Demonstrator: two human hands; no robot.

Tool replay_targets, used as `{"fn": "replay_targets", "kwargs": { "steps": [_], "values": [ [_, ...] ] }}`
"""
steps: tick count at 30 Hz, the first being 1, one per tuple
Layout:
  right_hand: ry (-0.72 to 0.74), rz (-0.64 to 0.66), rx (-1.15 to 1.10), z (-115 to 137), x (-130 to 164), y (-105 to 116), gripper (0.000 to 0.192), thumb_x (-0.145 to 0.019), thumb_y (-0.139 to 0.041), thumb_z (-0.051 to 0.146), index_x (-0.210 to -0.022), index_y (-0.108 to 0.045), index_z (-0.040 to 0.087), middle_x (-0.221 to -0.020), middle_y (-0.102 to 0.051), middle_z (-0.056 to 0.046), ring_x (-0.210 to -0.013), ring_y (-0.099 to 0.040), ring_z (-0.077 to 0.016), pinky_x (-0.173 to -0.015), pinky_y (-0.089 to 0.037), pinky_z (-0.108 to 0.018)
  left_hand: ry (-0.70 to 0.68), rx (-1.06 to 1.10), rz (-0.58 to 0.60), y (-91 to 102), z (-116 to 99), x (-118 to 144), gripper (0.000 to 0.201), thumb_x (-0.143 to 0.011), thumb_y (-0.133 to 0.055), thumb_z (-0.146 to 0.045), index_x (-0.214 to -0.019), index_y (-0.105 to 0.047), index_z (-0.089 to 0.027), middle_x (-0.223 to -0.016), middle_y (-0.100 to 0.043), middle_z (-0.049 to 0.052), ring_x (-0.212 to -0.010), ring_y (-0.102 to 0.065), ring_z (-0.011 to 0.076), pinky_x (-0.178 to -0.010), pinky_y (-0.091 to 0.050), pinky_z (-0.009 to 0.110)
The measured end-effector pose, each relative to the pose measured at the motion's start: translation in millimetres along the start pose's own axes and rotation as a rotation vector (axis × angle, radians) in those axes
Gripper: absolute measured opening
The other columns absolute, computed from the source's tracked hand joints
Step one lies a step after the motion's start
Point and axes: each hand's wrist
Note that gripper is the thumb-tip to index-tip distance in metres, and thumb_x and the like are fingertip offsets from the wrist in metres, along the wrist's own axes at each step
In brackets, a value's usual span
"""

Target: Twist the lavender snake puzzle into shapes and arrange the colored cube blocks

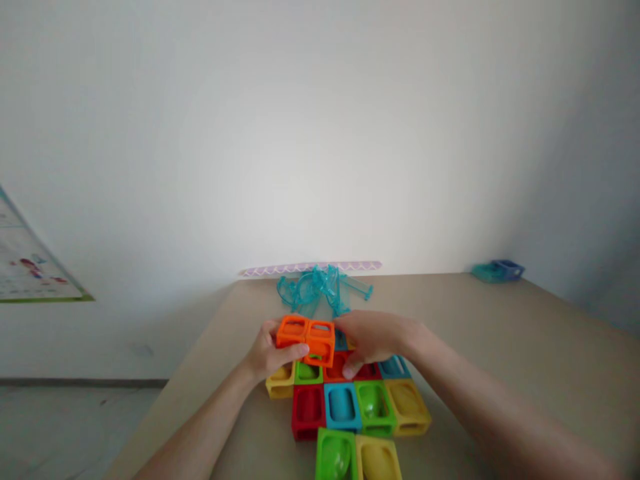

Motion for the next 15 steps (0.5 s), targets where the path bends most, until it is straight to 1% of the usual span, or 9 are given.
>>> {"fn": "replay_targets", "kwargs": {
  "steps": [3,6,9,12,15],
  "values": [
    [-0.076,0.134,0.051,-1.1,-1.3,1.8,0.045,-0.053,-0.084,0.047,-0.088,-0.072,0.021,-0.078,-0.073,-0.004,-0.073,-0.068,-0.0248,-0.060,-0.045,-0.026,0.002,-0.055,0.018,-2.7,-0.6,-0.6,0.024,-0.069,-0.076,-0.030,-0.079,-0.073,-0.009,-0.074,-0.070,0.006,-0.063,-0.062,0.0151,-0.061,-0.052,0.024],
    [-0.089,0.138,0.064,-2.8,-2.9,2.3,0.048,-0.052,-0.085,0.048,-0.089,-0.074,0.020,-0.080,-0.074,-0.006,-0.075,-0.068,-0.0266,-0.061,-0.045,-0.027,0.002,-0.081,0.016,-3.8,-1.2,-1.0,0.025,-0.069,-0.075,-0.031,-0.081,-0.072,-0.010,-0.077,-0.070,0.007,-0.066,-0.064,0.0169,-0.063,-0.053,0.025],
    [-0.035,0.134,0.019,-7.7,-5.4,1.2,0.054,-0.050,-0.086,0.047,-0.095,-0.073,0.019,-0.086,-0.074,-0.006,-0.079,-0.068,-0.0278,-0.064,-0.046,-0.028,-0.002,-0.098,0.013,-3.6,-0.4,-0.8,0.026,-0.069,-0.075,-0.031,-0.084,-0.072,-0.010,-0.082,-0.071,0.008,-0.070,-0.064,0.0181,-0.066,-0.054,0.026],
    [0.008,0.163,-0.054,-12.6,-7.8,0.2,0.055,-0.051,-0.086,0.046,-0.098,-0.073,0.020,-0.088,-0.074,-0.004,-0.081,-0.067,-0.0259,-0.066,-0.047,-0.027,-0.008,-0.127,0.035,-3.1,0.3,-0.5,0.027,-0.070,-0.075,-0.032,-0.084,-0.072,-0.009,-0.086,-0.071,0.010,-0.074,-0.065,0.0196,-0.070,-0.054,0.028],
    [0.021,0.185,-0.084,-15.6,-9.7,-0.5,0.052,-0.053,-0.085,0.046,-0.096,-0.074,0.020,-0.086,-0.074,-0.002,-0.079,-0.067,-0.0245,-0.065,-0.046,-0.026,-0.012,-0.137,0.058,-3.0,-1.6,-0.9,0.030,-0.071,-0.074,-0.033,-0.089,-0.071,-0.009,-0.087,-0.071,0.011,-0.074,-0.066,0.0206,-0.069,-0.055,0.029]
  ]
}}
Point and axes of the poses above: each hand's wrist, its own x-axis away from the middle knuckle, its own y-axis out of the back of the hand, z = x × y
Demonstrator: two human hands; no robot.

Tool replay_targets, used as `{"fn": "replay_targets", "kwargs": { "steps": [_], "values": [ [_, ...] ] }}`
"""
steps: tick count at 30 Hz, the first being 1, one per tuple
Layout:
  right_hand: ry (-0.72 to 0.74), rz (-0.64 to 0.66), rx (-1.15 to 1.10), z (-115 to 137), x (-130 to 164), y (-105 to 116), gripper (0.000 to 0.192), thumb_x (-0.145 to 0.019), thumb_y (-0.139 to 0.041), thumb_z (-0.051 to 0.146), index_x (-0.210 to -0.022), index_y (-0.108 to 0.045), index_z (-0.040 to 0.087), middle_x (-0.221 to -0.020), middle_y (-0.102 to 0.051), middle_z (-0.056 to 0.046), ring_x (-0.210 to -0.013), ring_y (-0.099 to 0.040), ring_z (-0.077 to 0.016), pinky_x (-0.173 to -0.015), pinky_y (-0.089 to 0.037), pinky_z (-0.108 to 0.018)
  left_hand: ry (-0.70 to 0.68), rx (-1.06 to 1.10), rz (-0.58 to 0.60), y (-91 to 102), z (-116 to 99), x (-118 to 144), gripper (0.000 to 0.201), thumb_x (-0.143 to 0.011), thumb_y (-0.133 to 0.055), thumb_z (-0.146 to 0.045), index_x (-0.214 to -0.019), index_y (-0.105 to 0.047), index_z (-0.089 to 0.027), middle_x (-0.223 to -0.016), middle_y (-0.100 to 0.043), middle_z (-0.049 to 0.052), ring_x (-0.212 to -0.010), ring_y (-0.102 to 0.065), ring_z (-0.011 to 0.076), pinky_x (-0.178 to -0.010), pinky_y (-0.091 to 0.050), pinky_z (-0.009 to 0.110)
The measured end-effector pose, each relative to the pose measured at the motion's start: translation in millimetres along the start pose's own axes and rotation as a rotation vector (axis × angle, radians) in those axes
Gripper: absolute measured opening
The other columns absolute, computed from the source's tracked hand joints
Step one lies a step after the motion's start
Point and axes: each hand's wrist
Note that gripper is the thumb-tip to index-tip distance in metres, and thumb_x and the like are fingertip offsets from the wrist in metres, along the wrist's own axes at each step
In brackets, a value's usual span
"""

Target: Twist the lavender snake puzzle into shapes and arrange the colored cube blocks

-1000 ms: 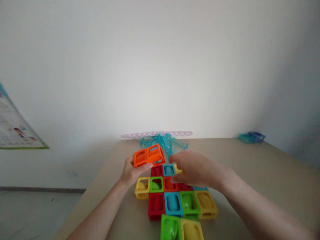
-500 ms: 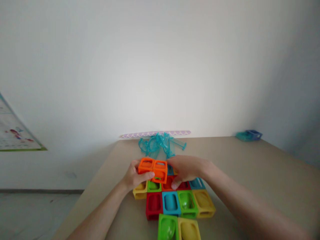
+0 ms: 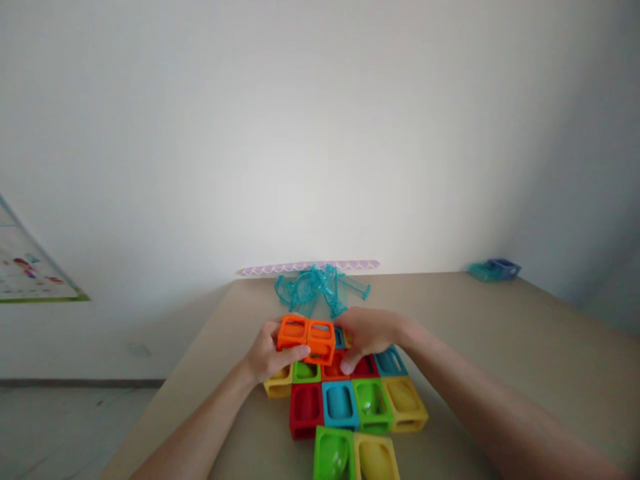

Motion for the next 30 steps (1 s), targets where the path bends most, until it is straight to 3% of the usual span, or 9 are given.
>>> {"fn": "replay_targets", "kwargs": {
  "steps": [3,6,11,15,22,27,30],
  "values": [
    [0.013,0.011,0.015,-2.8,-2.5,-0.9,0.051,-0.053,-0.084,0.048,-0.095,-0.074,0.021,-0.085,-0.075,-0.001,-0.078,-0.067,-0.0239,-0.064,-0.045,-0.025,-0.048,-0.073,0.085,0.7,-4.6,-1.6,0.029,-0.073,-0.071,-0.034,-0.091,-0.072,-0.010,-0.088,-0.071,0.011,-0.075,-0.066,0.0207,-0.070,-0.054,0.029],
    [0.038,0.018,0.043,-6.5,-5.5,-2.5,0.054,-0.054,-0.083,0.051,-0.098,-0.073,0.021,-0.087,-0.075,-0.002,-0.078,-0.067,-0.0236,-0.064,-0.045,-0.025,-0.145,-0.216,0.187,1.7,-9.2,-4.1,0.026,-0.080,-0.066,-0.032,-0.095,-0.073,-0.013,-0.097,-0.070,0.011,-0.089,-0.065,0.0223,-0.084,-0.051,0.032],
    [0.057,0.040,0.066,-11.1,-8.6,-4.6,0.057,-0.054,-0.081,0.056,-0.097,-0.074,0.019,-0.084,-0.074,-0.003,-0.074,-0.066,-0.0228,-0.060,-0.044,-0.025,-0.209,-0.303,0.273,2.3,-13.4,-7.3,0.032,-0.086,-0.058,-0.032,-0.112,-0.067,-0.017,-0.125,-0.059,0.012,-0.106,-0.060,0.0235,-0.095,-0.047,0.033],
    [0.073,0.086,-0.010,-12.3,-8.8,-5.0,0.062,-0.050,-0.084,0.054,-0.100,-0.073,0.019,-0.089,-0.074,-0.002,-0.076,-0.066,-0.0215,-0.063,-0.045,-0.024,-0.254,-0.362,0.324,0.6,-17.0,-8.2,0.032,-0.087,-0.056,-0.032,-0.114,-0.067,-0.018,-0.126,-0.058,0.012,-0.111,-0.057,0.0246,-0.099,-0.044,0.035],
    [-0.008,0.089,-0.089,-11.7,-6.0,-7.2,0.062,-0.051,-0.085,0.051,-0.104,-0.072,0.021,-0.091,-0.073,0.002,-0.082,-0.066,-0.0229,-0.071,-0.048,-0.026,-0.333,-0.439,0.218,2.9,-9.4,-9.8,0.026,-0.087,-0.057,-0.030,-0.106,-0.070,-0.019,-0.105,-0.067,0.009,-0.104,-0.058,0.0234,-0.098,-0.043,0.033],
    [-0.031,0.119,-0.089,-2.7,1.5,-4.6,0.062,-0.055,-0.083,0.050,-0.111,-0.070,0.026,-0.096,-0.073,0.000,-0.088,-0.065,-0.0246,-0.075,-0.049,-0.028,-0.314,-0.471,0.096,6.3,-6.3,-8.0,0.023,-0.088,-0.055,-0.026,-0.102,-0.072,-0.020,-0.100,-0.068,0.008,-0.098,-0.059,0.0216,-0.093,-0.045,0.032],
    [-0.052,0.014,0.063,10.1,8.8,-2.6,0.056,-0.056,-0.081,0.051,-0.106,-0.073,0.026,-0.097,-0.071,-0.006,-0.091,-0.063,-0.0287,-0.076,-0.048,-0.033,-0.333,-0.485,0.016,6.6,-9.7,-5.2,0.021,-0.086,-0.057,-0.026,-0.098,-0.072,-0.018,-0.100,-0.066,0.009,-0.094,-0.060,0.0214,-0.088,-0.047,0.031]
  ]
}}
Point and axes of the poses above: each hand's wrist, its own x-axis away from the middle knuckle, its own y-axis out of the back of the hand, z = x × y
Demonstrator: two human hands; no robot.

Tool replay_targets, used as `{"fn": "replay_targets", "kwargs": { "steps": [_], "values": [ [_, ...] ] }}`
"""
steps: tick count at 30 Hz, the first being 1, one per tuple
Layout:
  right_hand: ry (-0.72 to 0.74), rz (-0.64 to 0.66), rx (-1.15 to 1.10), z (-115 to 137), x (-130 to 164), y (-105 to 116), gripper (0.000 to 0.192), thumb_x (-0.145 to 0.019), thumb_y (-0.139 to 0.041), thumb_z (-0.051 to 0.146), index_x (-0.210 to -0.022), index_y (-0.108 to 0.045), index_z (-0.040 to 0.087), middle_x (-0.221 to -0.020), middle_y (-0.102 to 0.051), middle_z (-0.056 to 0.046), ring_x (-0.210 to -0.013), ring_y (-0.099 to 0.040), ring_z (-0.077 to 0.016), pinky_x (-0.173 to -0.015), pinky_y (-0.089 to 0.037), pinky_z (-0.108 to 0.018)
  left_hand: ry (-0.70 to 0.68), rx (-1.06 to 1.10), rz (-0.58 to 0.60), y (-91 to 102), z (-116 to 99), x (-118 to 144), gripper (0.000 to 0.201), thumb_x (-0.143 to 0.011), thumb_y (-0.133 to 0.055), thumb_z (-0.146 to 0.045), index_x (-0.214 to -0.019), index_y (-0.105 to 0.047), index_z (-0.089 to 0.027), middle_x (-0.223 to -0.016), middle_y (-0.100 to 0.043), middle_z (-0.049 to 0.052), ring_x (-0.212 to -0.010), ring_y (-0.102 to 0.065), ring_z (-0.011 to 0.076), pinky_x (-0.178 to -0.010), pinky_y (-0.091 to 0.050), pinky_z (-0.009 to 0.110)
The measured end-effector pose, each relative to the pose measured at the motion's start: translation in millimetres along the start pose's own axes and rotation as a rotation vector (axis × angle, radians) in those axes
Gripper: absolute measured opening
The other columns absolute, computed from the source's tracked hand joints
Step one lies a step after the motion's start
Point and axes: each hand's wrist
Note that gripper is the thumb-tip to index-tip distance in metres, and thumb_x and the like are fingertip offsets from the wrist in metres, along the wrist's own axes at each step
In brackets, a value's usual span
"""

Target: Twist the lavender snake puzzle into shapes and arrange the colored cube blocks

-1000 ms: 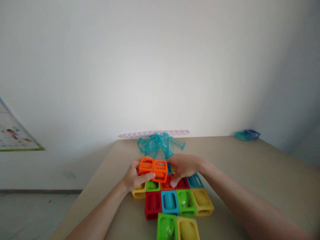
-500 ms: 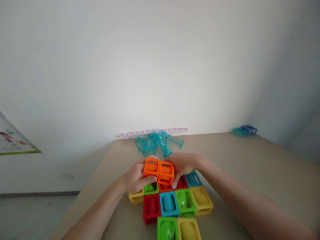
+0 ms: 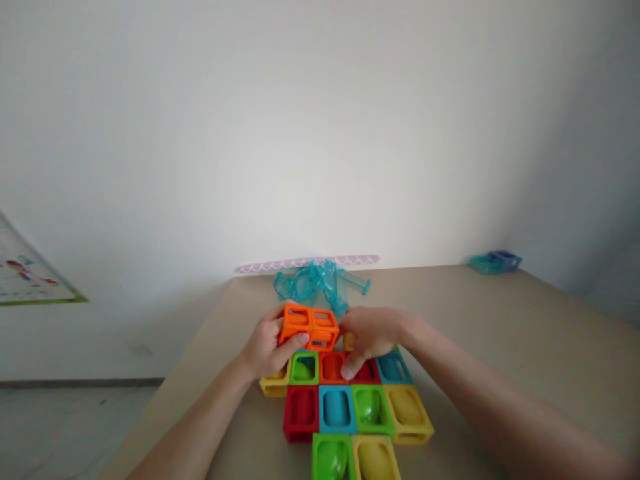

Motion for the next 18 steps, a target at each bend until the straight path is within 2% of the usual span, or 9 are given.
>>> {"fn": "replay_targets", "kwargs": {
  "steps": [3,4,6,8,10,13,18],
  "values": [
    [0.082,-0.146,0.108,11.8,2.8,-0.7,0.041,-0.055,-0.083,0.046,-0.086,-0.076,0.022,-0.097,-0.067,-0.008,-0.094,-0.061,-0.0299,-0.077,-0.047,-0.034,0.010,0.013,-0.076,0.4,-0.5,1.6,0.020,-0.086,-0.057,-0.027,-0.093,-0.073,-0.016,-0.097,-0.065,0.009,-0.092,-0.060,0.0213,-0.085,-0.047,0.030],
    [0.125,-0.137,0.085,13.8,1.5,-2.0,0.035,-0.057,-0.082,0.044,-0.081,-0.075,0.020,-0.093,-0.067,-0.007,-0.090,-0.061,-0.0274,-0.074,-0.047,-0.032,0.025,0.032,-0.102,-0.3,0.7,2.1,0.021,-0.087,-0.057,-0.028,-0.092,-0.073,-0.016,-0.097,-0.065,0.009,-0.091,-0.060,0.0213,-0.085,-0.048,0.030],
    [0.170,-0.036,-0.009,13.7,-3.7,-5.7,0.027,-0.063,-0.079,0.041,-0.074,-0.072,0.017,-0.076,-0.065,-0.002,-0.071,-0.059,-0.0199,-0.062,-0.045,-0.026,0.080,0.104,-0.158,-2.5,4.6,3.1,0.024,-0.089,-0.054,-0.030,-0.091,-0.073,-0.015,-0.096,-0.066,0.009,-0.088,-0.060,0.0206,-0.081,-0.048,0.030],
    [0.157,0.069,-0.107,9.5,-10.0,-10.1,0.024,-0.068,-0.075,0.038,-0.070,-0.068,0.015,-0.060,-0.057,0.003,-0.056,-0.051,-0.0137,-0.051,-0.038,-0.023,0.149,0.204,-0.180,-5.4,9.2,4.0,0.030,-0.091,-0.051,-0.033,-0.091,-0.073,-0.013,-0.095,-0.067,0.010,-0.083,-0.061,0.0194,-0.077,-0.049,0.028],
    [0.137,0.109,-0.179,4.4,-13.9,-13.9,0.024,-0.068,-0.075,0.036,-0.068,-0.066,0.014,-0.057,-0.053,0.005,-0.053,-0.047,-0.0113,-0.049,-0.035,-0.021,0.190,0.281,-0.166,-7.7,12.8,4.8,0.033,-0.092,-0.050,-0.035,-0.088,-0.073,-0.012,-0.091,-0.068,0.009,-0.078,-0.061,0.0184,-0.073,-0.050,0.027],
    [0.110,0.082,-0.283,1.7,-12.2,-17.1,0.023,-0.066,-0.077,0.033,-0.069,-0.065,0.014,-0.061,-0.056,0.005,-0.057,-0.048,-0.0112,-0.051,-0.035,-0.020,0.196,0.310,-0.155,-8.5,14.3,5.2,0.033,-0.091,-0.051,-0.035,-0.084,-0.073,-0.012,-0.087,-0.068,0.008,-0.076,-0.061,0.0173,-0.072,-0.049,0.026],
    [0.074,-0.011,-0.348,9.3,-0.6,-26.0,0.020,-0.064,-0.077,0.028,-0.064,-0.061,0.016,-0.059,-0.053,0.005,-0.055,-0.047,-0.0112,-0.048,-0.033,-0.021,0.160,0.252,-0.172,-5.9,10.2,3.8,0.028,-0.090,-0.054,-0.034,-0.086,-0.073,-0.013,-0.094,-0.067,0.007,-0.086,-0.062,0.0188,-0.080,-0.048,0.027]
  ]
}}
Point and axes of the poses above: each hand's wrist, its own x-axis away from the middle knuckle, its own y-axis out of the back of the hand, z = x × y
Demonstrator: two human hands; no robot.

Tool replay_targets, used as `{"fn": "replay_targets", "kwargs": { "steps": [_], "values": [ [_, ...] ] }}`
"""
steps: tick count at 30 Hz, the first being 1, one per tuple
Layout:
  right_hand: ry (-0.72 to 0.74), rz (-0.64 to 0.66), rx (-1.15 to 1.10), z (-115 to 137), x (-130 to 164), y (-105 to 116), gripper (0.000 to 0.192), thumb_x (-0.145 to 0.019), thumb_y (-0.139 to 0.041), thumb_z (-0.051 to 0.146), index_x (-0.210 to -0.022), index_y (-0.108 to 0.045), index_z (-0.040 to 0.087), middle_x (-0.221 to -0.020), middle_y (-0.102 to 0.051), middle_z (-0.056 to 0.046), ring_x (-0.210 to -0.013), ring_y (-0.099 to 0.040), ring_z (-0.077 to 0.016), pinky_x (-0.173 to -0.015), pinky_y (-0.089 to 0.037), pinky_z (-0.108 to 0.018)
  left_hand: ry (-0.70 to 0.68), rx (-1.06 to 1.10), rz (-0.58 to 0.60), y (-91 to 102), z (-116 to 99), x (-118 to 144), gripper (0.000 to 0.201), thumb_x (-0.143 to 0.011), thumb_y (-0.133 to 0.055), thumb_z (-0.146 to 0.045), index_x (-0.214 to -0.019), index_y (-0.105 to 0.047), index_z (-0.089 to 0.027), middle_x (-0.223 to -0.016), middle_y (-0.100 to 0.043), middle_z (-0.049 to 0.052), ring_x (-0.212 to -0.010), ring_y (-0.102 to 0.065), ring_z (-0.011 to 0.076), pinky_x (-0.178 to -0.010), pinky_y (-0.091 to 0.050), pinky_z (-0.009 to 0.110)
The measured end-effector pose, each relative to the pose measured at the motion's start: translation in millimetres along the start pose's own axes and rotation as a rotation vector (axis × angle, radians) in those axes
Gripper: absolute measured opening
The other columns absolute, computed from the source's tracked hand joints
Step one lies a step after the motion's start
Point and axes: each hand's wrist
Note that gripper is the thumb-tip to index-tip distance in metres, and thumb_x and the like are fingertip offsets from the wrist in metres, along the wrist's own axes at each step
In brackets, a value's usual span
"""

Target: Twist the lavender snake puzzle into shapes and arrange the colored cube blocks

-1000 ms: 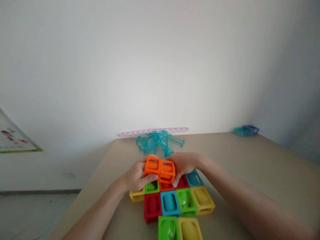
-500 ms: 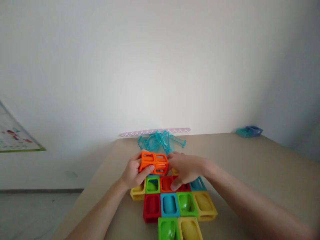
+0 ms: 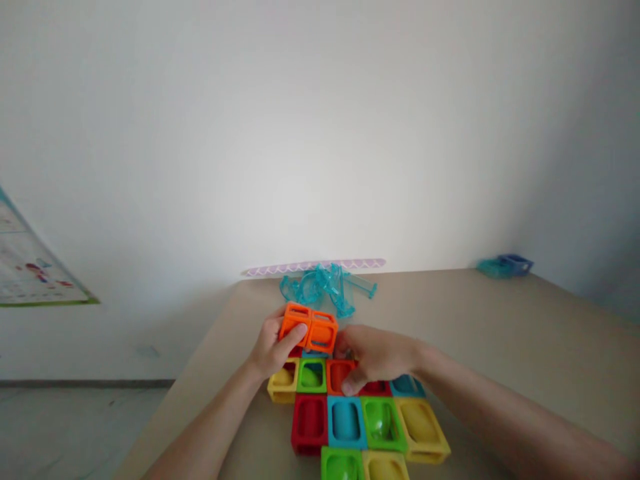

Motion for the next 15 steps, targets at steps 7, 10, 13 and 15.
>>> {"fn": "replay_targets", "kwargs": {
  "steps": [7,10,13,15],
  "values": [
    [0.192,-0.464,0.167,-8.5,3.5,-31.8,0.032,-0.055,-0.081,0.015,-0.058,-0.050,0.016,-0.084,-0.057,0.002,-0.076,-0.052,-0.0146,-0.075,-0.038,-0.028,0.025,-0.011,-0.050,0.7,2.3,-3.3,0.020,-0.080,-0.066,-0.033,-0.084,-0.072,-0.014,-0.089,-0.069,0.006,-0.081,-0.063,0.0183,-0.074,-0.050,0.026],
    [0.276,-0.527,0.008,-13.6,4.9,-34.4,0.037,-0.056,-0.079,0.012,-0.056,-0.042,0.017,-0.077,-0.054,0.002,-0.073,-0.051,-0.0148,-0.070,-0.037,-0.027,0.112,0.052,-0.066,-0.7,3.3,-3.7,0.023,-0.073,-0.073,-0.033,-0.085,-0.071,-0.013,-0.083,-0.071,0.006,-0.071,-0.064,0.0170,-0.064,-0.051,0.024],
    [0.391,-0.609,-0.292,-18.2,5.1,-32.2,0.036,-0.064,-0.074,0.017,-0.058,-0.038,0.019,-0.080,-0.058,-0.001,-0.072,-0.053,-0.0159,-0.065,-0.038,-0.027,0.214,0.165,-0.090,-3.3,2.5,-4.5,0.026,-0.078,-0.067,-0.038,-0.076,-0.069,-0.012,-0.066,-0.070,0.005,-0.058,-0.063,0.0156,-0.056,-0.051,0.024],
    [0.454,-0.651,-0.505,-21.3,3.1,-30.8,0.037,-0.069,-0.073,0.025,-0.060,-0.038,0.020,-0.084,-0.061,-0.004,-0.074,-0.055,-0.0171,-0.065,-0.040,-0.028,0.264,0.229,-0.116,-4.9,2.6,-5.0,0.032,-0.079,-0.066,-0.041,-0.069,-0.068,-0.011,-0.058,-0.068,0.005,-0.052,-0.062,0.0156,-0.052,-0.050,0.023]
  ]
}}
Point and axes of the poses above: each hand's wrist, its own x-axis away from the middle knuckle, its own y-axis out of the back of the hand, z = x × y
